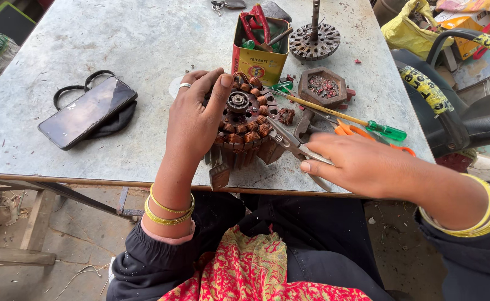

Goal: The person uses a screwdriver to pry and adjust copper windings on a cylindrical electrical component, then switches to pliers to pull and remove sections of the winding. The work is performed on a cluttered metal table with tools and parts nearby.

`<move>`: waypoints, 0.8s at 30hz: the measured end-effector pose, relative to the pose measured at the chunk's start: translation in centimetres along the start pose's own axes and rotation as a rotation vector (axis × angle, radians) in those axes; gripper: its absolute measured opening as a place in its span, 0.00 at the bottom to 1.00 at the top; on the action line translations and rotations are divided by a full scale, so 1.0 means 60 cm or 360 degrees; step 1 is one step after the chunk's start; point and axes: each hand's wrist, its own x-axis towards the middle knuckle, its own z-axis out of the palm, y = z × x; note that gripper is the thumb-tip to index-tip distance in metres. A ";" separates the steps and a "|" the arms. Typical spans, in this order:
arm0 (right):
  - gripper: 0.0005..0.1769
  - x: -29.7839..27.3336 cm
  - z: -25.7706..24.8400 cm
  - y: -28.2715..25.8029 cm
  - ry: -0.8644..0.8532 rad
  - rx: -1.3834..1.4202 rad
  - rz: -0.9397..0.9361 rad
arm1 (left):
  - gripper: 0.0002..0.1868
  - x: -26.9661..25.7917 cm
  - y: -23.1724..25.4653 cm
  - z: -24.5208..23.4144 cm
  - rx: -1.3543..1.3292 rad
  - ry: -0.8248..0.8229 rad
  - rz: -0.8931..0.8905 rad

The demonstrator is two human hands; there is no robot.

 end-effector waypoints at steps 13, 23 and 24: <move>0.21 0.008 0.053 0.036 -0.0430 0.1045 0.0612 | 0.33 0.001 0.015 -0.011 0.0062 -0.0057 0.0022; 0.23 0.026 0.059 0.066 -0.0528 0.1853 0.0085 | 0.30 0.056 0.034 -0.011 0.0188 -0.0434 0.0429; 0.23 0.026 0.072 0.070 -0.0547 0.2055 0.0042 | 0.30 0.056 0.033 -0.010 0.0197 -0.0414 0.0423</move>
